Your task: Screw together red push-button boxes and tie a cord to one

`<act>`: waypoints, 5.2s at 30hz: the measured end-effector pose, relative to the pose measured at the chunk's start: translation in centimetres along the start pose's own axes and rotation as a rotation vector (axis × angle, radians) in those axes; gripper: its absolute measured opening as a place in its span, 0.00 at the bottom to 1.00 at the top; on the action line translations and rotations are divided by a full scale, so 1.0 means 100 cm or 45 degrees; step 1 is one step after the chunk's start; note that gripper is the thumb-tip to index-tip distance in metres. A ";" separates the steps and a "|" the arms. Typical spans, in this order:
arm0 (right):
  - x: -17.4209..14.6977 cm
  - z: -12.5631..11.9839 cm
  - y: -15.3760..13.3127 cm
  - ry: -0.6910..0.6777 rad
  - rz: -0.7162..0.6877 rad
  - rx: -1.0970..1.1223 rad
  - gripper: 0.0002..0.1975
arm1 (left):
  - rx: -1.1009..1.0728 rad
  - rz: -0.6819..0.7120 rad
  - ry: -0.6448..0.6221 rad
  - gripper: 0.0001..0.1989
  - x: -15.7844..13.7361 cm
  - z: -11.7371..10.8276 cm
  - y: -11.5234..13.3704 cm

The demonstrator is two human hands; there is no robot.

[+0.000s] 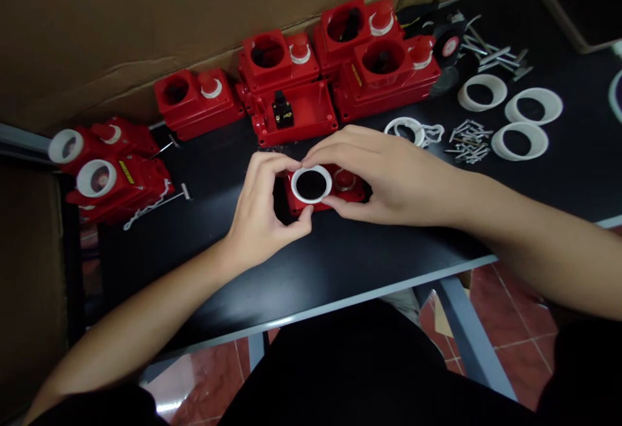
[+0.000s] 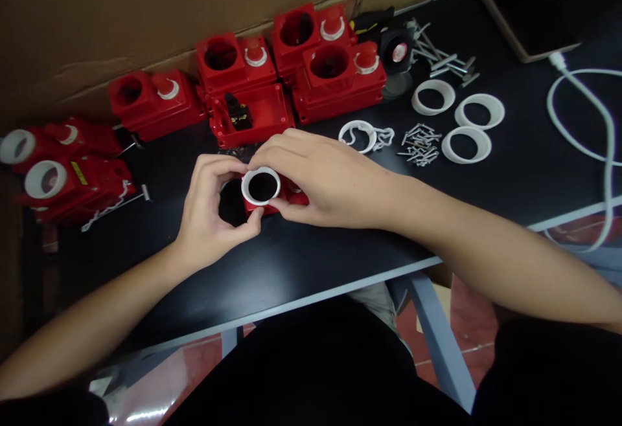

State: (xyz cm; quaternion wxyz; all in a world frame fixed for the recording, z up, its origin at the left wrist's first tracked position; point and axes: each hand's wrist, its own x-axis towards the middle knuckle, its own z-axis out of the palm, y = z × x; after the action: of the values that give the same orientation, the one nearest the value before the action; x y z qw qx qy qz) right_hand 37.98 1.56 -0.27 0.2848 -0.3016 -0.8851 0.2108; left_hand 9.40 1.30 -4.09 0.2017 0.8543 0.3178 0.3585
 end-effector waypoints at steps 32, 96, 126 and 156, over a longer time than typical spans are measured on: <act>-0.003 0.004 0.000 0.028 -0.060 -0.015 0.29 | -0.026 0.021 -0.002 0.32 0.001 -0.001 0.001; -0.006 0.009 0.007 0.050 -0.030 -0.259 0.28 | 0.002 0.009 -0.016 0.31 0.001 0.001 0.004; -0.004 -0.003 -0.002 0.040 0.117 -0.141 0.23 | -0.024 0.033 -0.018 0.31 0.002 -0.001 0.005; -0.005 -0.004 -0.007 0.107 -0.074 -0.280 0.15 | -0.008 0.032 0.004 0.29 0.003 -0.001 0.006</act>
State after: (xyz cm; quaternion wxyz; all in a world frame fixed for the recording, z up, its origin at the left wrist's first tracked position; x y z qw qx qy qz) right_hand 38.24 0.84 0.21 0.2929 -0.3138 -0.8986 0.0914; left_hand 9.68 1.07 -3.51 0.1993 0.8571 0.3061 0.3633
